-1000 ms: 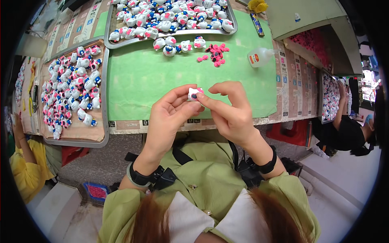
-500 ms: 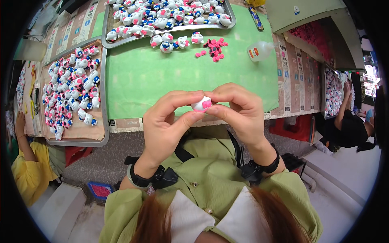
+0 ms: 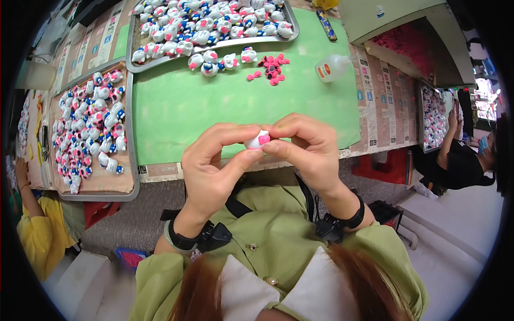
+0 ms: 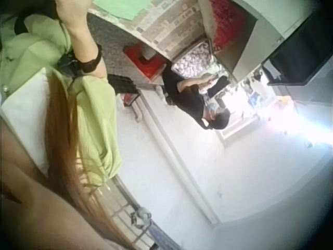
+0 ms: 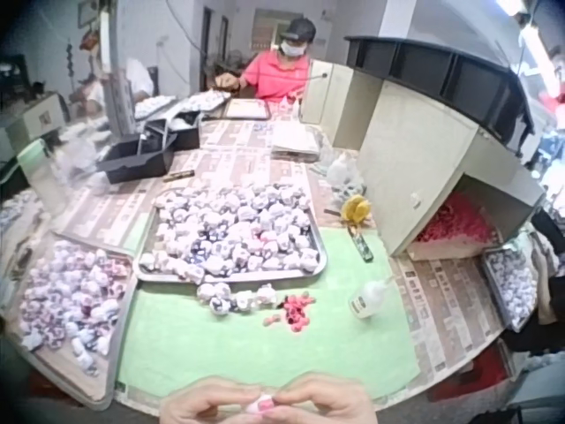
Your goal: Use glue to attach small pink bows to white toy cat figurines in a factory workshop.
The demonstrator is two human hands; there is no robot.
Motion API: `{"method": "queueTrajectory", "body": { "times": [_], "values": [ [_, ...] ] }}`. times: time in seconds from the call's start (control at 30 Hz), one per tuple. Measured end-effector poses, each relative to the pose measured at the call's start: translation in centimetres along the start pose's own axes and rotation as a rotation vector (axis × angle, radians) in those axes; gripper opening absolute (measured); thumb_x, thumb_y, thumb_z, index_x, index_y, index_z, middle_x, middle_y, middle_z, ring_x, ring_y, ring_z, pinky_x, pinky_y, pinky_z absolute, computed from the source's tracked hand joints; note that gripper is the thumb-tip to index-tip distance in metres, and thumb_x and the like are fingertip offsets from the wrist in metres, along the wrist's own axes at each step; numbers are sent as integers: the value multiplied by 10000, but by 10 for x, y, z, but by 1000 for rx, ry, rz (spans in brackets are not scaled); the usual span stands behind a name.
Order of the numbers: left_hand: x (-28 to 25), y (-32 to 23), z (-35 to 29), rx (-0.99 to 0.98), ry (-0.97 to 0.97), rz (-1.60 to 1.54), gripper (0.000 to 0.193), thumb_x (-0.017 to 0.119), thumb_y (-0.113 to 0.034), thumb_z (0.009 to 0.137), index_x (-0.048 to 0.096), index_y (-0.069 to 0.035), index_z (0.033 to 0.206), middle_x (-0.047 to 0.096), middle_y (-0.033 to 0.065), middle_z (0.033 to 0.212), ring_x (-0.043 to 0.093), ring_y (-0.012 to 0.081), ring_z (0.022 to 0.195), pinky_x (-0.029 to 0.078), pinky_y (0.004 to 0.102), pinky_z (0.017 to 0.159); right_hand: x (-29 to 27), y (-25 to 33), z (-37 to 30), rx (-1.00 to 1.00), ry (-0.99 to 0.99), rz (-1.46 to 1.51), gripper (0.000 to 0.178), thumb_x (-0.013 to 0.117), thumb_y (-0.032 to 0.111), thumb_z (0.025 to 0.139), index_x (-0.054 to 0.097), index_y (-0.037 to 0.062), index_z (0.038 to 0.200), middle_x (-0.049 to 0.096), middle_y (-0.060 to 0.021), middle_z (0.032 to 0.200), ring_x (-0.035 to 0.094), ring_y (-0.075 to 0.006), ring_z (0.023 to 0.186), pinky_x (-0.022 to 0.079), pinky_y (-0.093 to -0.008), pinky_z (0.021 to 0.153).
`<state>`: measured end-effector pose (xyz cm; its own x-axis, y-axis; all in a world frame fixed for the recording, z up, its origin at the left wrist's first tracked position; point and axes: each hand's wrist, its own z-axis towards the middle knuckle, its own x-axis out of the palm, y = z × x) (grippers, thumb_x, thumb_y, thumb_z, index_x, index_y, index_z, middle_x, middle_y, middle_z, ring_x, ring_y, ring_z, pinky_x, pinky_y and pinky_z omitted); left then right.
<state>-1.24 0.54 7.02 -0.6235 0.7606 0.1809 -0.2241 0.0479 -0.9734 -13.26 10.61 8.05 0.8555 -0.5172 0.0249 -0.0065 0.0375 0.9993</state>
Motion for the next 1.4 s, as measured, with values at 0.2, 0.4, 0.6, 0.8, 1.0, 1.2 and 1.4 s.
{"method": "queueTrajectory", "body": {
  "times": [0.2,0.4,0.6,0.8,1.0,1.2,1.4],
  "values": [
    [2,2,-1,-171,-28,176,164,609,31,680,598,23,844,601,105,815,556,173,751,421,255,685,-5,1,-4,30,-32,34,133,614,118,736,603,-3,790,577,-57,726,523,-110,698,418,-244,640],
    [1,19,8,-194,3,119,164,547,-4,778,557,70,924,576,130,890,535,181,810,425,275,742,-12,-28,7,-3,42,31,179,617,101,714,574,7,860,565,-67,761,544,-162,739,419,-280,667],
    [-17,27,9,-264,89,54,224,538,-41,804,516,18,1019,554,102,938,517,164,840,415,257,753,-5,-8,4,1,-24,86,183,658,151,708,618,9,817,625,-64,746,568,-97,693,447,-236,628],
    [5,6,3,-327,1,0,234,538,-60,806,506,21,1023,526,94,964,489,145,851,404,243,729,0,-4,-4,32,-92,-29,215,633,207,731,611,14,821,616,-48,727,548,-99,644,431,-252,575],
    [8,8,9,-376,-43,-138,309,524,-43,809,431,7,1099,514,104,973,502,181,911,410,267,771,-3,0,-4,-282,-51,-295,282,578,149,722,535,16,966,544,-141,871,528,-296,816,423,-355,704],
    [15,4,8,-401,-52,-162,321,508,-48,820,408,1,1122,512,106,983,504,189,926,417,269,770,1,-5,-9,-257,-78,-369,292,559,140,737,501,15,995,520,-147,889,516,-304,842,420,-361,703],
    [19,5,8,-439,-84,-205,301,503,-95,838,412,26,1098,510,129,991,512,201,910,422,275,769,-1,-6,-9,-228,-56,-461,294,563,134,738,503,38,1009,520,-133,875,522,-263,821,420,-349,696]
  ]
}}
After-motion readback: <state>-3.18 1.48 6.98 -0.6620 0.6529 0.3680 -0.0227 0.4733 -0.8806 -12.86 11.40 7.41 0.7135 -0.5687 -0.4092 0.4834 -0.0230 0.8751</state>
